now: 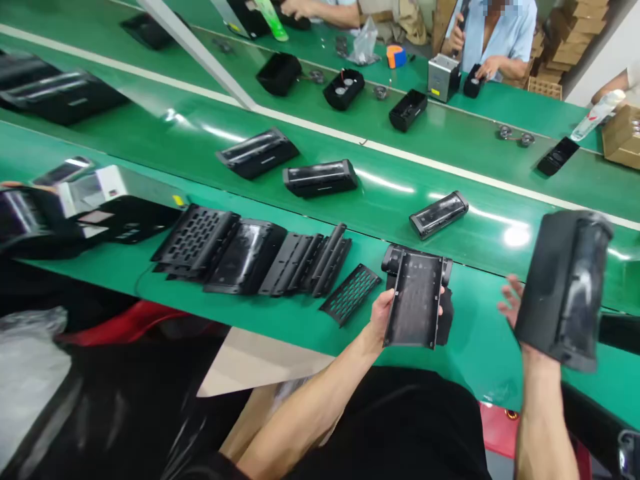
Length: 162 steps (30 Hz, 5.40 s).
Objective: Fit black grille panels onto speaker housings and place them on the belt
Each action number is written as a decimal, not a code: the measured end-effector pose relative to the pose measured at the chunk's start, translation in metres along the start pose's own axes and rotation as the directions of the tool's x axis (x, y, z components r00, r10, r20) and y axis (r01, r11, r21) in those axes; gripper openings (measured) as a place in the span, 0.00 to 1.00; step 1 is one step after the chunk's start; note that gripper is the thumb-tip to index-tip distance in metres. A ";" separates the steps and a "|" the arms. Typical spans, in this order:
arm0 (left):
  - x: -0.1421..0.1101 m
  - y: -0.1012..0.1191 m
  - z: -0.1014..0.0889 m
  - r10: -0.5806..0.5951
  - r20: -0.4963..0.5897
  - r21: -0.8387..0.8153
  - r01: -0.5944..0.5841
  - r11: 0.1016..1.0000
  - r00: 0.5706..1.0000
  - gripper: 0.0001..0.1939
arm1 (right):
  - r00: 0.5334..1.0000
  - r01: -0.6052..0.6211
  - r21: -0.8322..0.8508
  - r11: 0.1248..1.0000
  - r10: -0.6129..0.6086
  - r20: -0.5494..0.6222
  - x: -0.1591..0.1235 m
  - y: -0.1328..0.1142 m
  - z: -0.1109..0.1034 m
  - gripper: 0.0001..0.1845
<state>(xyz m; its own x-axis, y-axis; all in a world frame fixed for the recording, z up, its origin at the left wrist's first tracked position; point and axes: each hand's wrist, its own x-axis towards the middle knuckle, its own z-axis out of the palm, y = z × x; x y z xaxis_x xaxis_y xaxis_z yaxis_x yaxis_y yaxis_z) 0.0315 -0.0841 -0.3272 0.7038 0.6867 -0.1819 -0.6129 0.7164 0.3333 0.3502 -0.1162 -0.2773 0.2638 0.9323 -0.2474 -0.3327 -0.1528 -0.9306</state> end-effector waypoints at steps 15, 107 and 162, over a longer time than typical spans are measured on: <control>0.004 -0.037 -0.001 0.053 0.079 0.157 -0.065 0.986 0.996 0.31 | 0.989 0.111 -0.703 0.703 -0.010 0.146 -0.090 -0.013 0.049 0.58; -0.058 -0.020 -0.008 0.172 -0.284 0.843 0.160 0.513 0.943 0.48 | 0.967 -0.194 -0.479 0.856 0.248 0.051 -0.127 0.063 0.004 0.48; -0.011 -0.019 -0.052 -0.154 -0.465 0.720 0.473 0.508 0.872 0.56 | 0.727 -0.686 0.009 0.727 0.687 0.001 -0.121 0.093 -0.031 0.37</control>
<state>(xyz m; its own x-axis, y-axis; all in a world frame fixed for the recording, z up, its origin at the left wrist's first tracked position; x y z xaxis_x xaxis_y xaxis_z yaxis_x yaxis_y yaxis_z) 0.0163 -0.0987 -0.3797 0.5406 0.5459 -0.6401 0.2803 0.6005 0.7489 0.3154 -0.2533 -0.3426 -0.0376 0.5734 -0.8184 -0.4307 -0.7483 -0.5045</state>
